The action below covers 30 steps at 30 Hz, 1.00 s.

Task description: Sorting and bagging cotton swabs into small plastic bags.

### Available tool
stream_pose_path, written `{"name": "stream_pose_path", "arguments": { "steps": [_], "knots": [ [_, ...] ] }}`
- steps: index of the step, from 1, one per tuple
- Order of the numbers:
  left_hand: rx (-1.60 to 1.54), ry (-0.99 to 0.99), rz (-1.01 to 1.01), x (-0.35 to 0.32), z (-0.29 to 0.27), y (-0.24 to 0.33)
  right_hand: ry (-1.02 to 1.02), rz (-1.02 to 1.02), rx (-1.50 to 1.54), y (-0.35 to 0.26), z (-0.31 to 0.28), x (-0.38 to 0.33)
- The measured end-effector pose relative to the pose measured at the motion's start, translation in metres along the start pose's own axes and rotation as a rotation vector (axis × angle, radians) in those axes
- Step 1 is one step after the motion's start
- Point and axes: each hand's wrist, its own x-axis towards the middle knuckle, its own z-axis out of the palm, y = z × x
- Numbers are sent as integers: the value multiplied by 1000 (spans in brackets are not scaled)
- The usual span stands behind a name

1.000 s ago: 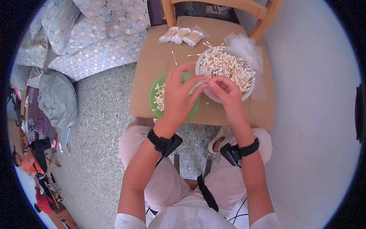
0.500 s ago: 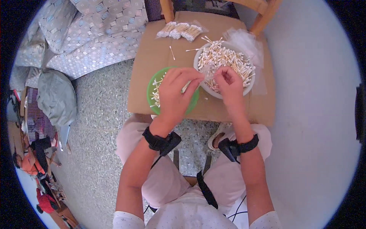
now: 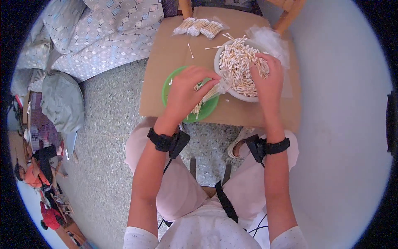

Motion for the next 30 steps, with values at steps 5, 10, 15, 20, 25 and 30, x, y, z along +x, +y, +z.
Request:
{"name": "stream_pose_path", "arguments": {
  "steps": [5,10,15,20,25,30],
  "knots": [
    [-10,-30,-14,0,-5,2,-14,45,-61,-2,2,-8],
    [-81,-142,-100,-1,-4,1,-114,60,-90,8,2,-11],
    [-414,99,-274,1,0,-16,-98,137,-98,2,-2,-8],
    [-309,212,-390,6,-5,-14,-76,84,-93,2,-3,-9],
    [-299,169,-318,7,0,-10,-136,136,-113,-2,-2,-10],
    [-423,277,-363,9,4,-10,-139,-5,-188,-4,-4,-15]
  ]
}}
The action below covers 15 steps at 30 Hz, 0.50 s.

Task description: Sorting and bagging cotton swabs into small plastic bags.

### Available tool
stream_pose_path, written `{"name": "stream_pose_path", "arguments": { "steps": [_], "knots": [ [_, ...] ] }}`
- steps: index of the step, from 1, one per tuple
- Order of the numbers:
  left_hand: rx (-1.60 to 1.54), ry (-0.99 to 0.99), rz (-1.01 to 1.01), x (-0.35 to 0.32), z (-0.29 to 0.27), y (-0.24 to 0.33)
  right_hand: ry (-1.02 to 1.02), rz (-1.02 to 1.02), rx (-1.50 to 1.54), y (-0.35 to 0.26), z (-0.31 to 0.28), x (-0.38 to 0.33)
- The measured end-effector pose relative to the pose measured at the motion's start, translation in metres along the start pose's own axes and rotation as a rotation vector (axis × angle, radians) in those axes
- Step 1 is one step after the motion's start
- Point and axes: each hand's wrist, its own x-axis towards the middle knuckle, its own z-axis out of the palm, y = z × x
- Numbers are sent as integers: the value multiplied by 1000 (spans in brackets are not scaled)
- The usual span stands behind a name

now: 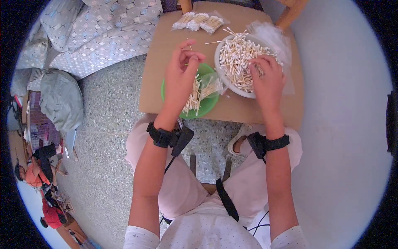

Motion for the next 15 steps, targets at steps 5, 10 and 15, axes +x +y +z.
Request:
{"name": "stream_pose_path", "arguments": {
  "steps": [5,10,15],
  "knots": [
    [37,-21,7,-1,3,7,195,38,244,3,-2,8],
    [53,-220,-49,-14,9,13,119,334,604,-13,-9,7],
    [184,-266,121,-13,16,11,-63,296,1083,-25,-7,5]
  ]
}}
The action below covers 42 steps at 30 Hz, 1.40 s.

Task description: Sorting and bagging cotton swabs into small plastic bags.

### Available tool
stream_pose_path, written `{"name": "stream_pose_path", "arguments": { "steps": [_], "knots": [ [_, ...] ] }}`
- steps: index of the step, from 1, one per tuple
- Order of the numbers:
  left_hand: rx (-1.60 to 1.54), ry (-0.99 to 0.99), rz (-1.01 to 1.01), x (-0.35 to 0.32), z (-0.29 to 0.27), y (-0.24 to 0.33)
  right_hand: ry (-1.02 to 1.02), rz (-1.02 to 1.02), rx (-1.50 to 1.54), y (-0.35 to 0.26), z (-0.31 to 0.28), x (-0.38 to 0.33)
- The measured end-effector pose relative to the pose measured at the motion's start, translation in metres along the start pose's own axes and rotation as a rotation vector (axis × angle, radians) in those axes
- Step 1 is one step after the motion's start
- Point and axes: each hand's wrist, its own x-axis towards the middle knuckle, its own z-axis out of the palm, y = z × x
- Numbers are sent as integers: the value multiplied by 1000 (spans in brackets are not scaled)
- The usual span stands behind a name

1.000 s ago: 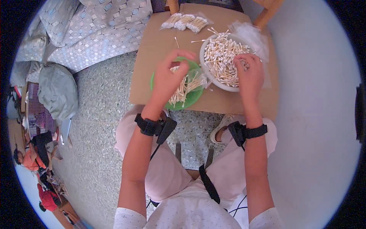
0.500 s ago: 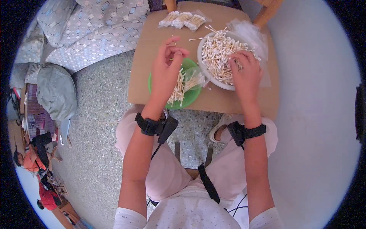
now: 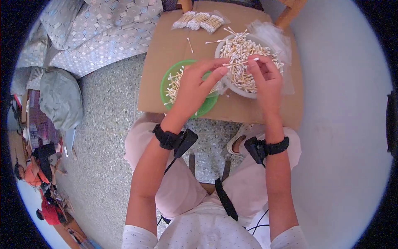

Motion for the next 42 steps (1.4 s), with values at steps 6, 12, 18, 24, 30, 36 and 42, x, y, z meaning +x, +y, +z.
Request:
{"name": "stream_pose_path", "arguments": {
  "steps": [6,12,18,24,30,36,42],
  "knots": [
    [21,30,-65,1,-2,-3,-139,28,11,-3,8,-5],
    [83,117,-107,1,-3,7,-318,-376,-743,-6,1,-13],
    [136,160,-64,3,-5,0,-317,-455,-703,-14,8,-18],
    [75,128,-51,7,-6,-1,-187,-115,-296,-13,10,-13],
    [43,3,36,6,-6,0,-150,47,147,-9,7,-9],
    [167,-215,176,4,-5,-6,-139,-5,105,-6,7,-9],
    [263,-110,243,6,-4,-7,-211,71,147,-5,5,-8]
  ]
}}
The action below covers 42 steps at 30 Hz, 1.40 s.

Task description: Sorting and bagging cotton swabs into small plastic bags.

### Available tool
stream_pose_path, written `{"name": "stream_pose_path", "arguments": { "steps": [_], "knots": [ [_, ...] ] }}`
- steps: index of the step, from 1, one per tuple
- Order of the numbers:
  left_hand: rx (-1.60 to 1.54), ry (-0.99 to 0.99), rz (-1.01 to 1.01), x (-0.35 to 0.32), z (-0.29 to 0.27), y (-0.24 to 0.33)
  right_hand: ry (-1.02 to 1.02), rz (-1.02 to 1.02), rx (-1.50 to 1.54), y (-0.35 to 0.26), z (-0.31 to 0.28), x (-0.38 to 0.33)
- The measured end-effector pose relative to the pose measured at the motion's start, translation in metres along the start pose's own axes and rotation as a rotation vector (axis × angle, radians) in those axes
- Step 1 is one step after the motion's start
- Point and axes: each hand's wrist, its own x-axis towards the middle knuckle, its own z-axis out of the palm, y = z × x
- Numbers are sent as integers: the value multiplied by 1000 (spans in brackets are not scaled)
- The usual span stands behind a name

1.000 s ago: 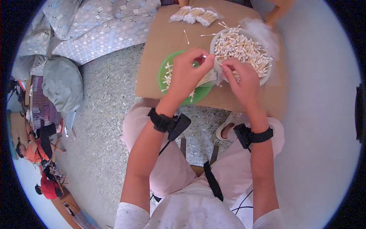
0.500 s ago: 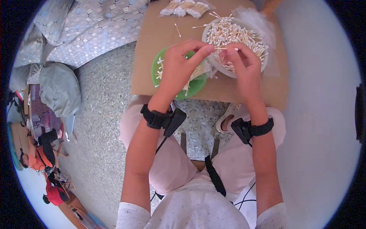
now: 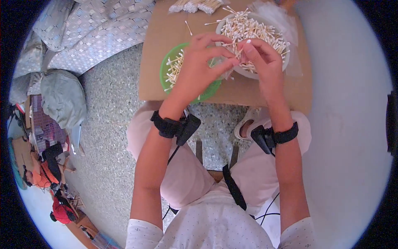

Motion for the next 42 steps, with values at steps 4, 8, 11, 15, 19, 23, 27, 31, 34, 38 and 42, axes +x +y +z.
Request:
{"name": "stream_pose_path", "arguments": {
  "steps": [4,8,11,15,19,23,27,31,34,38,42],
  "knots": [
    [-47,103,-84,0,-13,-9,83,27,-55,-5,3,3],
    [7,140,-120,-1,-19,-12,-81,163,-72,-4,0,4],
    [66,157,-102,0,-19,-12,-16,195,7,-3,3,3],
    [29,169,-169,-3,-15,-11,51,181,60,-5,10,-1],
    [50,195,-160,-1,-12,-8,49,120,9,-1,4,0],
    [-58,174,-150,-1,-8,-5,139,88,19,-2,5,1],
    [-29,60,-183,-3,-10,-8,189,1,25,-3,5,2],
    [-70,114,-249,-3,-5,-4,230,-1,41,-2,4,3],
    [-60,113,-290,-3,-11,-6,319,-109,-106,3,-2,5],
    [88,0,-6,-5,-8,-5,354,-145,-281,2,-7,4],
    [220,-204,68,-13,-6,-7,338,-205,-487,-7,-5,1]
  ]
}}
